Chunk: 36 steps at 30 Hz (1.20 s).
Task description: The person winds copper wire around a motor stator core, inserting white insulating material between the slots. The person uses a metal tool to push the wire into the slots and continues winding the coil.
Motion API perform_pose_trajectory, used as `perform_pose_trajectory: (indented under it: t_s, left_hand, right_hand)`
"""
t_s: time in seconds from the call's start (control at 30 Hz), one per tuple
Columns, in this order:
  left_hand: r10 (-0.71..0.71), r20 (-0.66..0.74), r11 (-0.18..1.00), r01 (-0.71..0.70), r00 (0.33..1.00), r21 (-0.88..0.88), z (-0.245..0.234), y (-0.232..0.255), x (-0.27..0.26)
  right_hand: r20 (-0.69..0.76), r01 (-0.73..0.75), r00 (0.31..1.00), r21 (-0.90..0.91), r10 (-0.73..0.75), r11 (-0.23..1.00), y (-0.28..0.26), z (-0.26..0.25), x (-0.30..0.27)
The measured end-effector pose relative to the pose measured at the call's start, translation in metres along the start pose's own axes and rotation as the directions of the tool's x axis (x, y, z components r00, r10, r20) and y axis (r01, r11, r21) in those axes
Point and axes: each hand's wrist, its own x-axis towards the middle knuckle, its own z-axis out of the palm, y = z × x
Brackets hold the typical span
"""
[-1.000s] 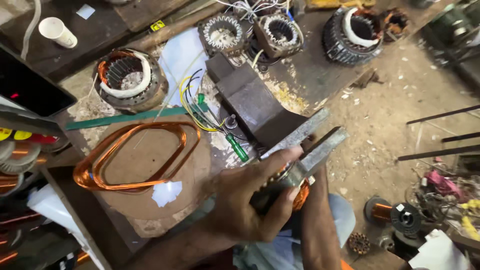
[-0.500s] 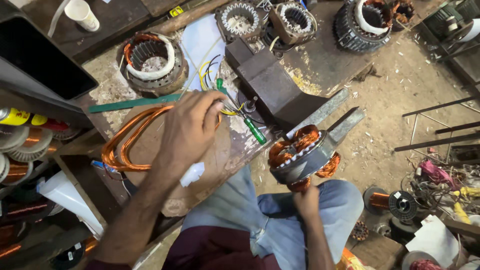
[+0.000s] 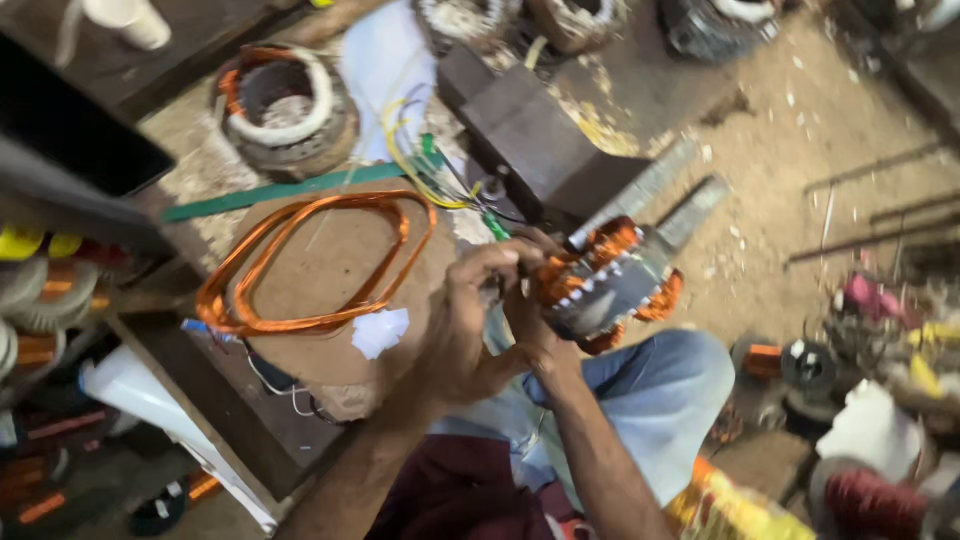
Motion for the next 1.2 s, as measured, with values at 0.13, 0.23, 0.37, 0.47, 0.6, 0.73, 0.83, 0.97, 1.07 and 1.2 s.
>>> perform_pose_trajectory:
  t_s: [0.13,0.23,0.37,0.47,0.6,0.73,0.83,0.97,1.07,1.2]
  left_hand:
    - [0.078,0.194,0.997,-0.079,0.978,-0.004,-0.007,-0.004,0.021]
    - [0.015,0.284,1.000,-0.017,0.959,0.005,-0.005,-0.009,0.028]
    - [0.062,0.244,0.987,-0.097,0.968,0.132,0.008,-0.018,0.037]
    - [0.126,0.215,0.988,-0.142,0.968,0.060,0.009,-0.026,0.034]
    - [0.132,0.237,0.982,-0.160,0.963,0.104,0.003,-0.030,0.038]
    - [0.148,0.213,0.961,-0.191,0.966,0.202,0.002,-0.036,0.037]
    - [0.127,0.226,0.970,-0.169,0.966,0.174,0.000,-0.037,0.040]
    - [0.077,0.229,0.971,-0.125,0.970,0.204,-0.005,-0.036,0.037]
    - [-0.152,0.258,0.968,0.196,0.954,-0.154,-0.006,-0.033,0.029]
    - [-0.043,0.236,0.994,0.065,0.971,-0.088,-0.007,-0.040,0.026]
  right_hand:
    - [0.033,-0.163,0.987,0.168,0.159,0.972,0.000,-0.003,-0.002]
    - [0.000,-0.158,0.983,0.508,0.184,0.847,0.011,-0.019,-0.043]
    - [0.269,-0.513,0.854,0.295,0.445,0.806,0.032,-0.041,-0.091]
    - [0.242,-0.353,0.935,0.593,0.258,0.724,0.048,-0.051,-0.126]
    - [0.053,-0.389,0.906,0.499,0.421,0.774,0.062,-0.087,-0.144]
    - [-0.148,-0.276,0.900,0.533,0.409,0.800,0.042,-0.132,-0.144]
    - [-0.292,0.067,0.956,0.136,-0.024,0.989,0.017,-0.151,-0.121]
    - [-0.298,0.192,0.934,-0.046,-0.196,0.980,-0.001,-0.157,-0.093]
    - [-0.300,0.221,0.920,-0.137,-0.253,0.966,-0.004,-0.165,-0.094]
    - [-0.304,0.221,0.915,-0.177,-0.267,0.959,-0.003,-0.169,-0.097]
